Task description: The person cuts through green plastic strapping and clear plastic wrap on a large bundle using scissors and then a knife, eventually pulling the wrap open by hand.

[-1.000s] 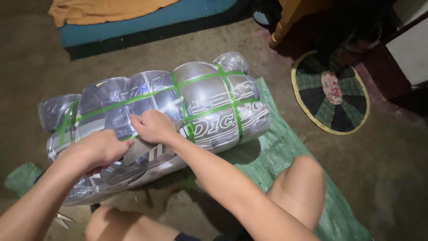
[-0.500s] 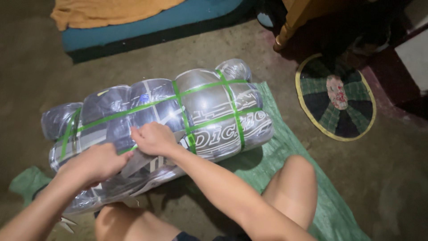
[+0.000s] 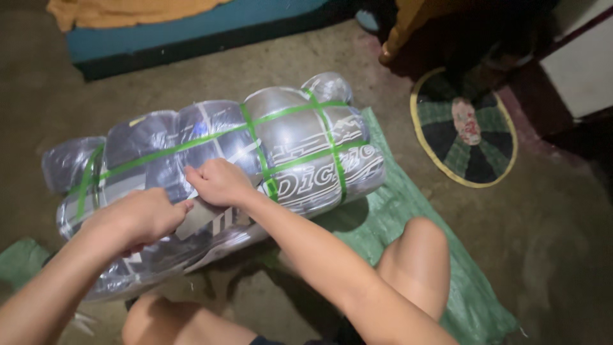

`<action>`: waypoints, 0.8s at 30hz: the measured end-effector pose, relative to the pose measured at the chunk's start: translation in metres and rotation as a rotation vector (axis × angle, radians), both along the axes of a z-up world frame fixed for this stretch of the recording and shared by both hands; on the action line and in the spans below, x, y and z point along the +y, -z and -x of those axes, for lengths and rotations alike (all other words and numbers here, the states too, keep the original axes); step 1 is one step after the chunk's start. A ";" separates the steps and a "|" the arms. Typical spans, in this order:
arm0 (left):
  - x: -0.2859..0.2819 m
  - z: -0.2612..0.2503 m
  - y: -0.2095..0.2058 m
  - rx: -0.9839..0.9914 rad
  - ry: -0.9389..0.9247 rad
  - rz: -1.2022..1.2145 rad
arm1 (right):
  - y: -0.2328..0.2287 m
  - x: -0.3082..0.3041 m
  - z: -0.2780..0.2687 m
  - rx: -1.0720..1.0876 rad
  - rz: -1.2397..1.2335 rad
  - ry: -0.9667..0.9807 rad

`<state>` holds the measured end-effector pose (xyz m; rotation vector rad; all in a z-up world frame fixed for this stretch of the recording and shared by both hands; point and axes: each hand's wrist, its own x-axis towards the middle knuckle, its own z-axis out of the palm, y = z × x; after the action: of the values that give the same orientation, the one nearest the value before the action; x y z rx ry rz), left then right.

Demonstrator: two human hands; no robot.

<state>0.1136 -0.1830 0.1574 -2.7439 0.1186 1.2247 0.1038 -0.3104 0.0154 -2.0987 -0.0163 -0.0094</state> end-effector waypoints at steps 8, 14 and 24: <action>-0.019 0.004 -0.010 -0.003 -0.032 -0.048 | 0.013 -0.019 0.003 -0.199 -0.054 -0.068; -0.050 0.014 -0.036 -0.054 0.082 -0.160 | 0.004 -0.028 0.004 -0.205 -0.011 -0.048; -0.063 0.029 -0.049 -0.081 -0.010 -0.248 | 0.001 -0.027 0.007 -0.157 -0.090 -0.041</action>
<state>0.0846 -0.2458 0.2067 -2.5762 -0.0527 1.0500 0.0970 -0.3370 0.0145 -2.0026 -0.1508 -0.1469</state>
